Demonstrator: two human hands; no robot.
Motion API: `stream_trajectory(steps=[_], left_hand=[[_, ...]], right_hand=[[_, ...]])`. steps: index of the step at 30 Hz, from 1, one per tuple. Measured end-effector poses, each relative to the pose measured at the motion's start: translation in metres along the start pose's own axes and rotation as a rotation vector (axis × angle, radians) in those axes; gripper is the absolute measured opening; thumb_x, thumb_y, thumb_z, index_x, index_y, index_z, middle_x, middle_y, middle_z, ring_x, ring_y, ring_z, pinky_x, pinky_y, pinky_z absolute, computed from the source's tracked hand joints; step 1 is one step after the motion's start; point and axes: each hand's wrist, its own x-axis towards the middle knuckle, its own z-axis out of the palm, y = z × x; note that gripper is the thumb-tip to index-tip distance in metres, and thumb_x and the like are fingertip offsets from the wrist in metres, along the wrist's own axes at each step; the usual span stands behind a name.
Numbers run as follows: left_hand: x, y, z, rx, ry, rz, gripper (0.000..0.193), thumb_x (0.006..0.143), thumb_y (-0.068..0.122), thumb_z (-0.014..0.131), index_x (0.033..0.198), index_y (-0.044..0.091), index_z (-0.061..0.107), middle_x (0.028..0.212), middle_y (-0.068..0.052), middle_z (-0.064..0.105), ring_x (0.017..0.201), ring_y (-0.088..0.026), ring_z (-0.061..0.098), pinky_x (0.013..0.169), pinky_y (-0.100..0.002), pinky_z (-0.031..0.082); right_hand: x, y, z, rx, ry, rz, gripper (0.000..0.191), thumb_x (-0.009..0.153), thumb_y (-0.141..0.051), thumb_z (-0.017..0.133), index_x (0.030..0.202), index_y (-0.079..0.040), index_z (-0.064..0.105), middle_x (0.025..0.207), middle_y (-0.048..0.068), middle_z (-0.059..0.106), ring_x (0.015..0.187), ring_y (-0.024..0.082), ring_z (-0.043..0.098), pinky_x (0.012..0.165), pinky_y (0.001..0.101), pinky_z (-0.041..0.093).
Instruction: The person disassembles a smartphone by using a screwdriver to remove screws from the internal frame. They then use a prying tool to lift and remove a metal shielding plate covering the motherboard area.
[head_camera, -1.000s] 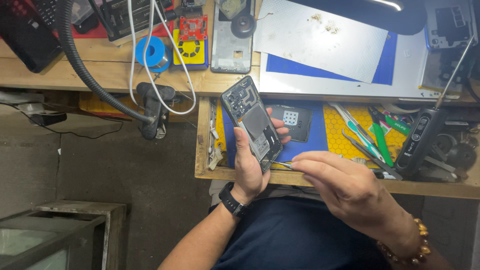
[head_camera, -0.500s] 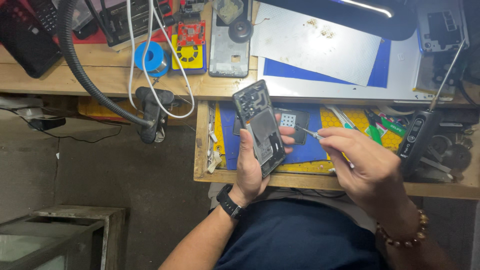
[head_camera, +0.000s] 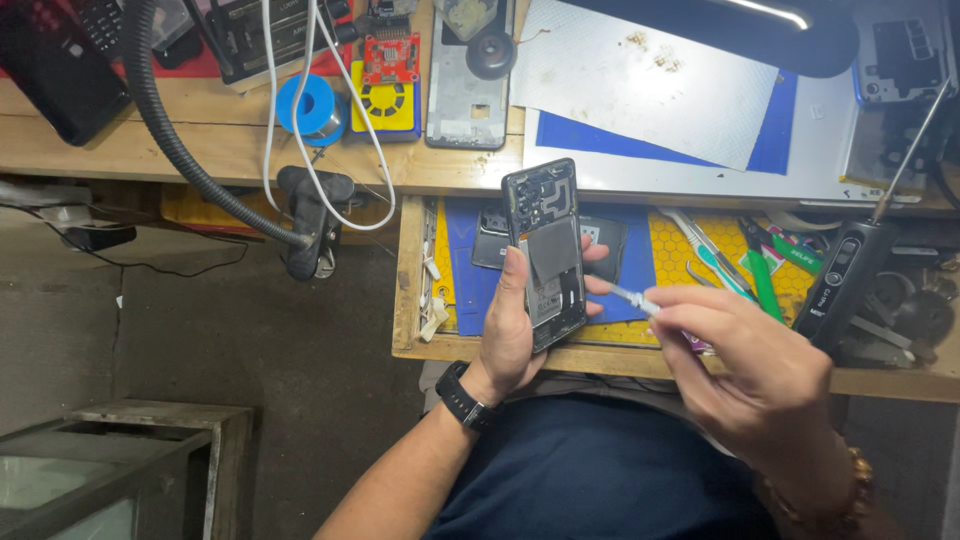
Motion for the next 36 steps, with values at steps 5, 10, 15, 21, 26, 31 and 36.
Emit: stream_trajectory(steps=[5, 10, 15, 21, 26, 31, 36], left_hand=[[-0.003, -0.003, -0.002, -0.052, -0.026, 0.043, 0.089, 0.106, 0.069, 0.026, 0.154, -0.005, 0.041, 0.126, -0.017, 0.063, 0.112, -0.022, 0.066, 0.100, -0.038, 0.057], [-0.005, -0.003, -0.003, -0.078, 0.012, 0.057, 0.089, 0.105, 0.069, 0.027, 0.154, -0.004, 0.039, 0.123, -0.015, 0.062, 0.111, -0.022, 0.066, 0.100, -0.039, 0.057], [-0.006, -0.002, -0.003, -0.066, 0.016, 0.066, 0.089, 0.105, 0.069, 0.028, 0.154, -0.004, 0.039, 0.122, -0.015, 0.062, 0.111, -0.022, 0.066, 0.100, -0.039, 0.057], [-0.004, -0.003, -0.004, -0.051, 0.020, 0.062, 0.090, 0.104, 0.070, 0.028, 0.154, -0.004, 0.039, 0.121, -0.014, 0.062, 0.110, -0.021, 0.065, 0.099, -0.038, 0.057], [-0.006, -0.005, -0.004, 0.033, 0.010, 0.107, 0.089, 0.106, 0.069, 0.029, 0.153, -0.005, 0.040, 0.123, -0.013, 0.061, 0.112, -0.019, 0.063, 0.100, -0.035, 0.055], [-0.006, -0.003, -0.003, -0.009, 0.033, 0.119, 0.088, 0.106, 0.068, 0.029, 0.152, -0.005, 0.042, 0.121, -0.013, 0.062, 0.109, -0.020, 0.064, 0.098, -0.037, 0.056], [-0.006, -0.004, -0.003, -0.020, 0.033, 0.134, 0.088, 0.106, 0.069, 0.029, 0.153, -0.005, 0.041, 0.122, -0.013, 0.061, 0.111, -0.021, 0.063, 0.098, -0.037, 0.055]], right_hand=[[-0.009, -0.009, 0.007, 0.128, -0.058, 0.017, 0.020, 0.083, -0.001, 0.079, 0.100, -0.002, 0.068, 0.100, 0.010, 0.076, 0.090, 0.020, 0.077, 0.080, 0.0299, 0.061], [-0.010, -0.014, 0.017, 0.148, -0.112, -0.042, 0.022, 0.083, -0.001, 0.079, 0.101, -0.003, 0.066, 0.099, 0.010, 0.076, 0.087, 0.020, 0.077, 0.074, 0.0283, 0.061], [-0.007, -0.016, 0.020, 0.126, -0.115, -0.076, 0.023, 0.083, -0.002, 0.079, 0.101, -0.003, 0.065, 0.099, 0.010, 0.076, 0.087, 0.021, 0.077, 0.075, 0.0295, 0.061], [-0.006, -0.014, 0.021, 0.129, -0.123, -0.064, 0.021, 0.083, -0.003, 0.079, 0.101, -0.002, 0.066, 0.096, 0.010, 0.075, 0.086, 0.022, 0.077, 0.075, 0.0311, 0.061], [0.000, -0.019, 0.021, -0.022, -0.166, 0.009, 0.017, 0.082, -0.009, 0.082, 0.094, -0.003, 0.072, 0.085, 0.010, 0.075, 0.072, 0.025, 0.074, 0.064, 0.0363, 0.057], [0.011, -0.021, 0.015, 0.120, -0.233, -0.336, 0.018, 0.077, 0.005, 0.072, 0.091, -0.003, 0.062, 0.090, 0.016, 0.068, 0.084, 0.031, 0.071, 0.071, 0.0359, 0.056], [0.006, -0.019, 0.015, -0.114, -0.268, -0.075, 0.039, 0.079, -0.020, 0.081, 0.111, 0.000, 0.071, 0.085, 0.009, 0.067, 0.073, 0.026, 0.069, 0.067, 0.0370, 0.054]])
